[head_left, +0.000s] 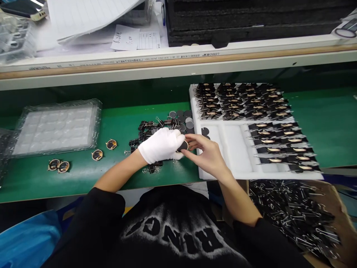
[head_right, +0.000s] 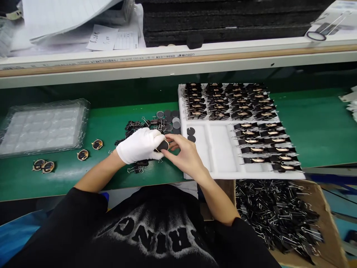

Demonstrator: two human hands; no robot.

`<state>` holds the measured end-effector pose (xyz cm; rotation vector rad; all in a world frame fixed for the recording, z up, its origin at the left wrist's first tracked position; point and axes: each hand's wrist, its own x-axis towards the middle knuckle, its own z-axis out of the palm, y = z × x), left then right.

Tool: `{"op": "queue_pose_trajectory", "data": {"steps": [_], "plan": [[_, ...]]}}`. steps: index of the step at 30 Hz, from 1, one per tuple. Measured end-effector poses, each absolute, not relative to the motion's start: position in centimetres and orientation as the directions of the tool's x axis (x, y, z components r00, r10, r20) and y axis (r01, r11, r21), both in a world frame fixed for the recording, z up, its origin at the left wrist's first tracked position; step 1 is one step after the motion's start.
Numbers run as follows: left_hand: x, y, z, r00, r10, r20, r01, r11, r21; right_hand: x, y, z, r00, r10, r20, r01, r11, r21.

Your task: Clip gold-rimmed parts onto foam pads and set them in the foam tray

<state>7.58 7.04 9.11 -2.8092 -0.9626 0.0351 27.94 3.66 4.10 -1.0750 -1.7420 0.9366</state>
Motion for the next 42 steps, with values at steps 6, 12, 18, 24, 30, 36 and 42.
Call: {"op": "queue_pose_trajectory", "data": {"steps": [6, 12, 18, 24, 30, 36, 42], "plan": [[7.2, 7.2, 8.6, 0.802, 0.582, 0.137, 0.597, -0.788, -0.149, 30.0, 5.0, 4.7, -0.452, 0.836, 0.311, 0.172, 0.424, -0.889], [7.4, 7.1, 7.3, 0.702, 0.619, 0.352, 0.645, -0.762, 0.052, 29.7, 4.5, 4.9, -0.276, 0.875, 0.398, 0.135, 0.445, -0.885], [7.8, 6.9, 6.5, 0.601, 0.638, 0.482, 0.619, -0.753, 0.225, 29.2, 3.9, 4.2, -0.123, 0.859, 0.497, 0.258, 0.512, -0.820], [8.0, 6.7, 6.5, 0.605, 0.599, 0.524, 0.612, -0.771, 0.175, 28.5, 4.1, 3.3, -0.047, 0.772, 0.634, 0.399, 0.597, -0.697], [8.4, 6.5, 6.0, 0.587, 0.660, 0.469, 0.671, -0.720, 0.175, 26.6, 4.7, 3.0, 0.145, 0.789, 0.597, 0.416, 0.499, -0.760], [8.3, 6.4, 6.0, 0.598, 0.612, 0.518, 0.658, -0.744, 0.119, 25.2, 4.7, 2.3, 0.267, 0.915, 0.301, 0.080, 0.290, -0.954], [8.7, 6.6, 6.8, 0.697, 0.579, 0.423, 0.598, -0.795, 0.104, 26.4, 4.5, 2.1, 0.052, 0.997, 0.058, -0.125, 0.064, -0.990]]}}
